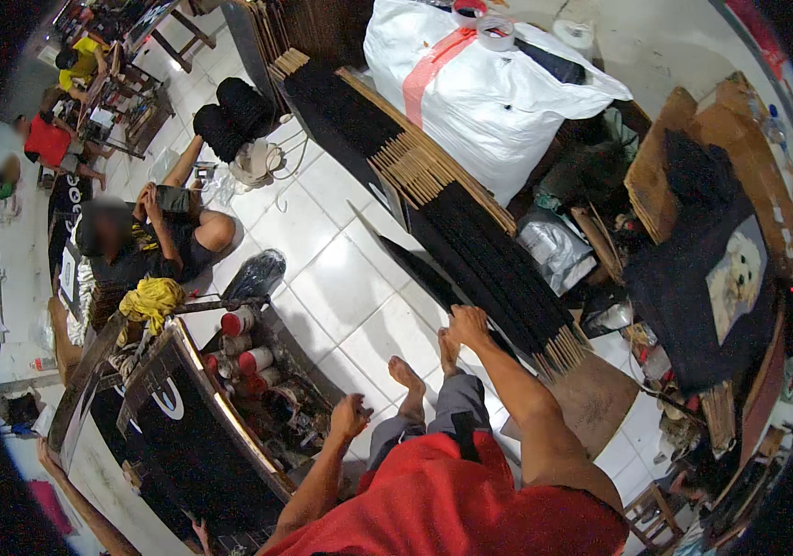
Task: The person repeatedly picks up black printing screens with a white logo from a stack and places them onto a wooden frame held by another person. The person then returns to the stack to repeat the process.
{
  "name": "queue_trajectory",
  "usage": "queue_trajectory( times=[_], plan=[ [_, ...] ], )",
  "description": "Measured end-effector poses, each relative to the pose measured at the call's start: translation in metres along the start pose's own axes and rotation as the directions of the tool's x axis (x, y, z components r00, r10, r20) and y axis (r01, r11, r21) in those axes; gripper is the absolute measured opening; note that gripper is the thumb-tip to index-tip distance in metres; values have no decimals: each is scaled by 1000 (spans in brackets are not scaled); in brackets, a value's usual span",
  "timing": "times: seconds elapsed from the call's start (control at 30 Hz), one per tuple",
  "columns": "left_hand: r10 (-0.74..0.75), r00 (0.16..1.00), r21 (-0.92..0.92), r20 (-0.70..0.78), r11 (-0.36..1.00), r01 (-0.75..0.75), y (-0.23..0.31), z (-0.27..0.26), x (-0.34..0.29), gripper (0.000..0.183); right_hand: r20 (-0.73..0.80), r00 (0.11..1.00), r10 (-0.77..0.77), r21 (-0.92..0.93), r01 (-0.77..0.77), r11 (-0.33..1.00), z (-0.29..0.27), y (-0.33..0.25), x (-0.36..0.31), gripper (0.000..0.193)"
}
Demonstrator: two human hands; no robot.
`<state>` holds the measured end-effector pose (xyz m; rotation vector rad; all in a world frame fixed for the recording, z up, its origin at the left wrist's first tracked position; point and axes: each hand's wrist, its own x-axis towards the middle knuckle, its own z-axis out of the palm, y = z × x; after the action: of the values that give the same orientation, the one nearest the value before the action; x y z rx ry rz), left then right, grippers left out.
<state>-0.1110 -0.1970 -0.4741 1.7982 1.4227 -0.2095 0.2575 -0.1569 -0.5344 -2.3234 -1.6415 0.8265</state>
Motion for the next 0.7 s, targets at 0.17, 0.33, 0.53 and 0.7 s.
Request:
queue_trajectory(
  times=[0.17,0.33,0.53,0.7],
  plan=[
    [-290,949,-87,119,949,302,-25,33,-21,50,-7,980,197,-164,-195,967,52,45,-1,17],
    [-339,934,-154,112,923,353,-24,41,-19,49,45,945,323,-117,-316,942,69,62,-19,20],
    [-398,911,-238,106,879,412,-37,38,-11,49,2,968,251,-75,-250,965,66,62,-3,18],
    [-455,885,-243,95,852,464,-48,38,-19,49,-78,979,186,-85,-193,978,59,56,36,19]
  ],
)
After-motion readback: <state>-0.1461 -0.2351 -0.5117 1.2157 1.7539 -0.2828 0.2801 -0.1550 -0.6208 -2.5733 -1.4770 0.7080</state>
